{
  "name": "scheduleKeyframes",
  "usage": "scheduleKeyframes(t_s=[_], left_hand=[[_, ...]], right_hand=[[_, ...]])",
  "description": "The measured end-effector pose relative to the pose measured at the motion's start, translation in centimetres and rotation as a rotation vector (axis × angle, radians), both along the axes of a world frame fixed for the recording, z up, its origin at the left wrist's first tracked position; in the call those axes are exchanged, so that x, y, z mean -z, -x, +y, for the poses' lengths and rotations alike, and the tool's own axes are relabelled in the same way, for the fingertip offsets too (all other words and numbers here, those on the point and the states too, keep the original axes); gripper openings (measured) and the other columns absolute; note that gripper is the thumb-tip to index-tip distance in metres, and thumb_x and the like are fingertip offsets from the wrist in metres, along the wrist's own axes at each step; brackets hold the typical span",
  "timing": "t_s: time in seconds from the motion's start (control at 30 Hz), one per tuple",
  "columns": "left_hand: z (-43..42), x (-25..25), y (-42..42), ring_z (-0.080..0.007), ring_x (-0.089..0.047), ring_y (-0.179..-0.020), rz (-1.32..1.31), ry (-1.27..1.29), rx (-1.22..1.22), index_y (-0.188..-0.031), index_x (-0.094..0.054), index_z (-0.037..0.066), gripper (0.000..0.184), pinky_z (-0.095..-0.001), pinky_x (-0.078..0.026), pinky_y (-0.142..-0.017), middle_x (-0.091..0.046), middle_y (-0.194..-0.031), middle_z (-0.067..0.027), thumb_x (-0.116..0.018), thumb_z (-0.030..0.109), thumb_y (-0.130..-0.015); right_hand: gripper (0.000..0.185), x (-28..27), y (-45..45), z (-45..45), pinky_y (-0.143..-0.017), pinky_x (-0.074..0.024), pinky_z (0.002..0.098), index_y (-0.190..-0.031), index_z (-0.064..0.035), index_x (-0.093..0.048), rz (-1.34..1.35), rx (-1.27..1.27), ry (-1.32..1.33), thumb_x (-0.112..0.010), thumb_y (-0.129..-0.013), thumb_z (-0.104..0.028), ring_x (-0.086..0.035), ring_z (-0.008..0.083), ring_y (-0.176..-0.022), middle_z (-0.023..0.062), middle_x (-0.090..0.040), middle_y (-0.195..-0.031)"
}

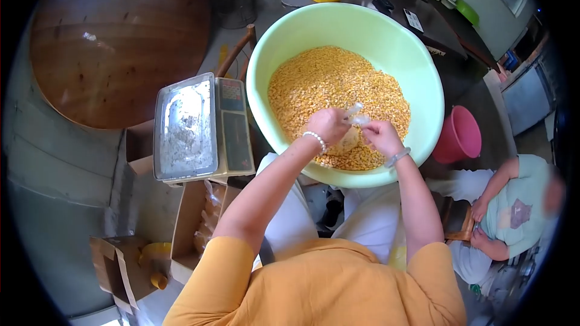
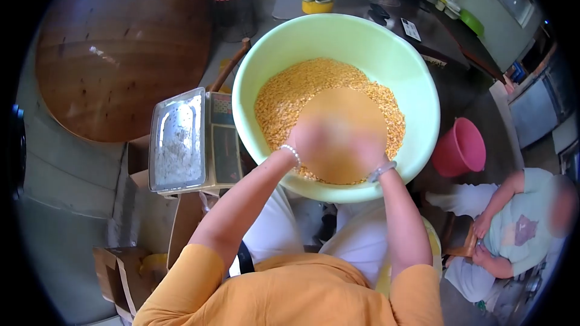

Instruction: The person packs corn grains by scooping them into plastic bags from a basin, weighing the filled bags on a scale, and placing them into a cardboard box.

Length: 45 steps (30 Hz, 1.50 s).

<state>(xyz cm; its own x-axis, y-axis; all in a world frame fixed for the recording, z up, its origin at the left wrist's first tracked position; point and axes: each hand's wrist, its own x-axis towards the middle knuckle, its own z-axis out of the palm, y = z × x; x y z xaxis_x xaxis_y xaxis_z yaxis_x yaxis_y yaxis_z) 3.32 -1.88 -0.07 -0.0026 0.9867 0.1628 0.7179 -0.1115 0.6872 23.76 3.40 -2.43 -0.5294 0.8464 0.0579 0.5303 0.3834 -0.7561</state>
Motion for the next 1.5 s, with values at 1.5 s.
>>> scheduleKeyframes(t_s=[1.5], left_hand=[[-1.8,-4.6,8.5,-0.0099,-0.056,-0.059,-0.591,0.015,-0.161,-0.073,-0.063,-0.001,0.008,-0.0245,-0.046,-0.056,-0.061,-0.066,-0.0039,-0.066,0.007,-0.075]], right_hand=[[0.020,-3.6,-0.8,-8.3,-0.067,-0.0486,0.0398,-0.086,-0.0147,-0.067,-0.467,0.127,-0.155,-0.053,-0.081,-0.028,-0.061,0.0301,-0.074,0.0101,-0.065,-0.081]])
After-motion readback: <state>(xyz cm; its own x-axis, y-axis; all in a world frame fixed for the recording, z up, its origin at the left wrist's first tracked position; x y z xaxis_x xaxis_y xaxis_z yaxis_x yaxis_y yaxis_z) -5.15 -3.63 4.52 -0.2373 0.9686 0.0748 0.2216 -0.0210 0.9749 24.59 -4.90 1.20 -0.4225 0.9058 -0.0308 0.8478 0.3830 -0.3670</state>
